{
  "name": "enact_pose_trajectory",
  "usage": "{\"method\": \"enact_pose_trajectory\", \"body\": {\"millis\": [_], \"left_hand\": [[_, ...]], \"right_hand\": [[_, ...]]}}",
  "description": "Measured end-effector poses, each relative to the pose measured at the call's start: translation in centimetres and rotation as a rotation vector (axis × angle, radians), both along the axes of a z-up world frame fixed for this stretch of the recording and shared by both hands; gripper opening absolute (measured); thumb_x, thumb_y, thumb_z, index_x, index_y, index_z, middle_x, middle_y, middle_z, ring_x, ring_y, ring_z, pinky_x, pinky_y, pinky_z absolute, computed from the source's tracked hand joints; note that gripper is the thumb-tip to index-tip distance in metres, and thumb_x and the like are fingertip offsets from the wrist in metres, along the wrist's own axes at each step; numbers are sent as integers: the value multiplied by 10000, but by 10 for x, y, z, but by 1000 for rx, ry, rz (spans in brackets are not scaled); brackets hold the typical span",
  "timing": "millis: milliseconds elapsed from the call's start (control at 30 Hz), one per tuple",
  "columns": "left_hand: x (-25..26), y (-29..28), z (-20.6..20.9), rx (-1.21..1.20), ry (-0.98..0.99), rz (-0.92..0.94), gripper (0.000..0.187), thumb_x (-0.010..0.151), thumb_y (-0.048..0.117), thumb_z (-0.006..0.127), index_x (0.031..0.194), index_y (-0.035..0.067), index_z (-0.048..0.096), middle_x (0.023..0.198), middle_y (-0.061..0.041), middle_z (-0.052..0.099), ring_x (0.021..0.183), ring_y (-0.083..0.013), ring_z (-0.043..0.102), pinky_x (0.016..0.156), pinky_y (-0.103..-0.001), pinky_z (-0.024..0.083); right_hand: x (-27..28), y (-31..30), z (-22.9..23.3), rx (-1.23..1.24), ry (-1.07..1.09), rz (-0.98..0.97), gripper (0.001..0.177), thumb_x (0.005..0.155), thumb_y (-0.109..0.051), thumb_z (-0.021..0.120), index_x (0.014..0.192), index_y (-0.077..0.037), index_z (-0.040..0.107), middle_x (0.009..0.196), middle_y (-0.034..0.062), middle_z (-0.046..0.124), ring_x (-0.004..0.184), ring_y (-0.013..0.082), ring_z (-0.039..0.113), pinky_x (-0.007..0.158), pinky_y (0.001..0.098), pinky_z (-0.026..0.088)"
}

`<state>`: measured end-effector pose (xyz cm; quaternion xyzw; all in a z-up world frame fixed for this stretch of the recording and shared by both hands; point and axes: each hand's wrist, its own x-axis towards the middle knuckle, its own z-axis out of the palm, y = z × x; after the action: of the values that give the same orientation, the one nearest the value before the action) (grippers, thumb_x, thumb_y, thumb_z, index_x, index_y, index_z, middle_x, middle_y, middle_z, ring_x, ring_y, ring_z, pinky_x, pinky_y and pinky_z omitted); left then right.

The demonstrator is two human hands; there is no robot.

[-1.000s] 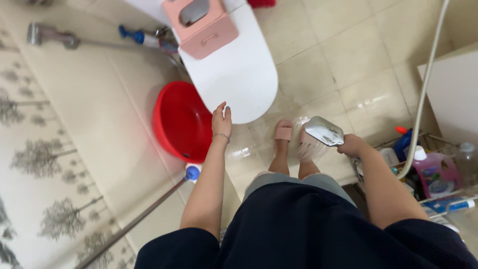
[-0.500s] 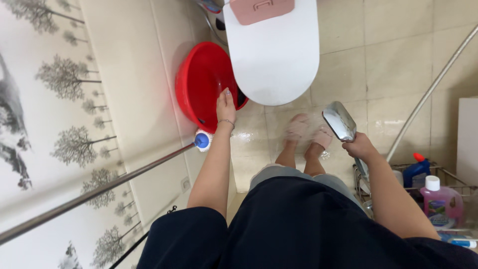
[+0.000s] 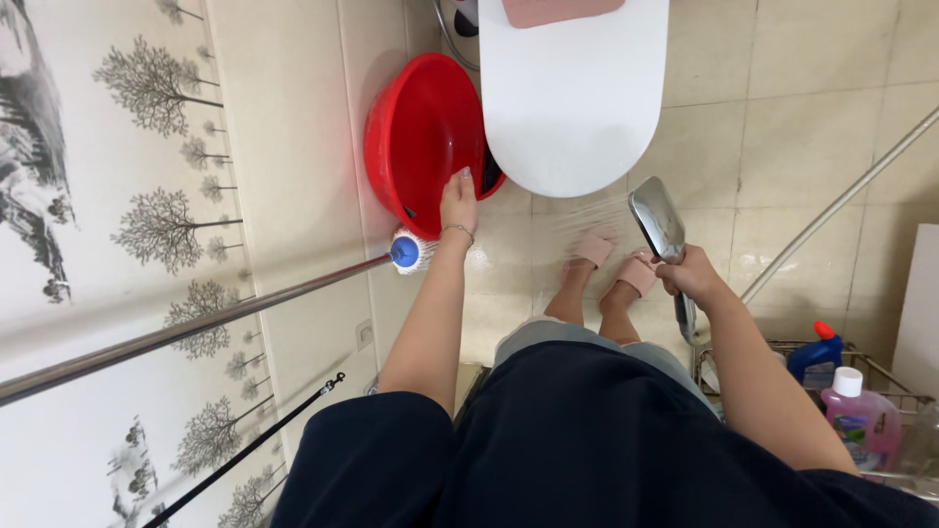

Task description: The person scrubs the tiled bathroom floor with a red-bristled long-handled brush while simultaneously rinsing the area with a handheld shower head. They move around the toilet and a red bucket, directing water toward the floor drain.

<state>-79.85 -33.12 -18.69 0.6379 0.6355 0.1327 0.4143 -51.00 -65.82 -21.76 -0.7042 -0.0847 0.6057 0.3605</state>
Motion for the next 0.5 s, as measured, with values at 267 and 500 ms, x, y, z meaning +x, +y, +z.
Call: {"method": "enact_pose_trajectory", "body": {"millis": [267, 500], "left_hand": [[15, -10, 3, -18, -15, -31, 580, 1066, 486, 375, 1378, 48, 592, 1426, -238, 567, 1314, -391, 534, 1109, -414, 406], [33, -14, 9, -31, -39, -66, 556, 1053, 466, 374, 1372, 74, 605, 1414, -222, 576, 1306, -376, 543, 1099, -413, 415]], "right_hand": [[10, -12, -22, -97, -267, 250, 260, 759, -113, 768, 906, 81, 678, 659, 153, 646, 538, 213, 606, 507, 375, 489], [33, -71, -40, -250, -533, 441, 411, 686, -294, 819, 983, -15, 770, 782, 171, 758, 663, 265, 720, 665, 415, 587]]}}
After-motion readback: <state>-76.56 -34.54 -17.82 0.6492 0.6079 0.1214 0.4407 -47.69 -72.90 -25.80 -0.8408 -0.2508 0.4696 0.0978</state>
